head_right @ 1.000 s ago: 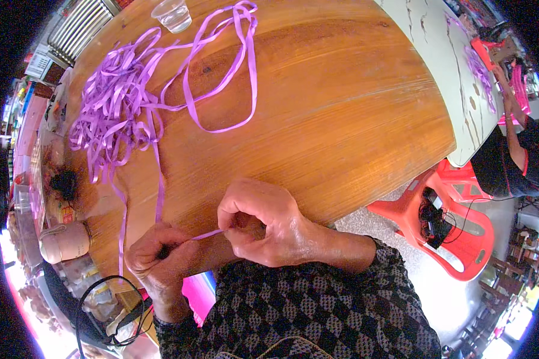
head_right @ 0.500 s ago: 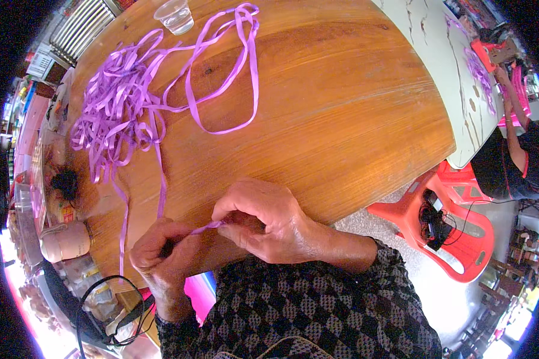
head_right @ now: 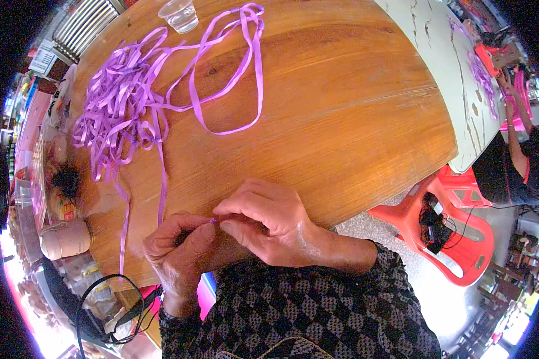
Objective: The person ties knots in a purple ribbon by hand, pulling the ribbon through loops to form a chain. They then pick up a second purple ribbon and tie it to the first, creating a branching structure.
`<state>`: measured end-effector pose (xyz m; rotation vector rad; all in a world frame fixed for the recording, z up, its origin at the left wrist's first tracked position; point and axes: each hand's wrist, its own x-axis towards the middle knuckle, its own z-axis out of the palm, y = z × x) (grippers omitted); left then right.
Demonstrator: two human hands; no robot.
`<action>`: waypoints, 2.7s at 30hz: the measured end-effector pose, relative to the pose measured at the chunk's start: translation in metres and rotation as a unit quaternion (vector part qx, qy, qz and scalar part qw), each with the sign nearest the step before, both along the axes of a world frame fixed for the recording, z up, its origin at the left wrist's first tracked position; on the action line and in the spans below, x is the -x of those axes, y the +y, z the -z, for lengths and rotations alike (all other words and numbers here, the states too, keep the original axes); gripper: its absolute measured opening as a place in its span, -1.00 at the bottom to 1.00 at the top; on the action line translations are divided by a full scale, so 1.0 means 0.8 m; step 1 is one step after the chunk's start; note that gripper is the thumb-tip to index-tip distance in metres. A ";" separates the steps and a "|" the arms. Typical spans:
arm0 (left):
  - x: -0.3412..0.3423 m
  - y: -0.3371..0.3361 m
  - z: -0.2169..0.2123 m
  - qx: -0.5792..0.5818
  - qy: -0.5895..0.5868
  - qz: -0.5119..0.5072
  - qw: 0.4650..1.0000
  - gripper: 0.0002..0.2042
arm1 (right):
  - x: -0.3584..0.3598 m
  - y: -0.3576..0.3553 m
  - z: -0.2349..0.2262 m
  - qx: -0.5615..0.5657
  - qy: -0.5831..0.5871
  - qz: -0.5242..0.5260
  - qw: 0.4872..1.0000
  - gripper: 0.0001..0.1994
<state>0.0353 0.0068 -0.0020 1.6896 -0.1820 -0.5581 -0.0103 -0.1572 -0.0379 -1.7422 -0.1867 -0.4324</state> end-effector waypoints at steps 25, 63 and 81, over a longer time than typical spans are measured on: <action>0.001 0.000 0.008 0.081 0.227 -0.026 0.970 -0.88 | -0.005 0.008 0.012 0.198 -0.180 0.097 0.959 -0.85; 0.004 -0.001 0.013 0.063 0.142 -0.013 0.988 -0.85 | 0.013 0.008 -0.004 -0.095 0.169 -0.031 0.980 -0.93; 0.000 0.016 0.033 -0.036 -0.504 0.134 0.852 -0.78 | 0.011 0.017 -0.011 -0.033 0.122 -0.049 0.991 -0.89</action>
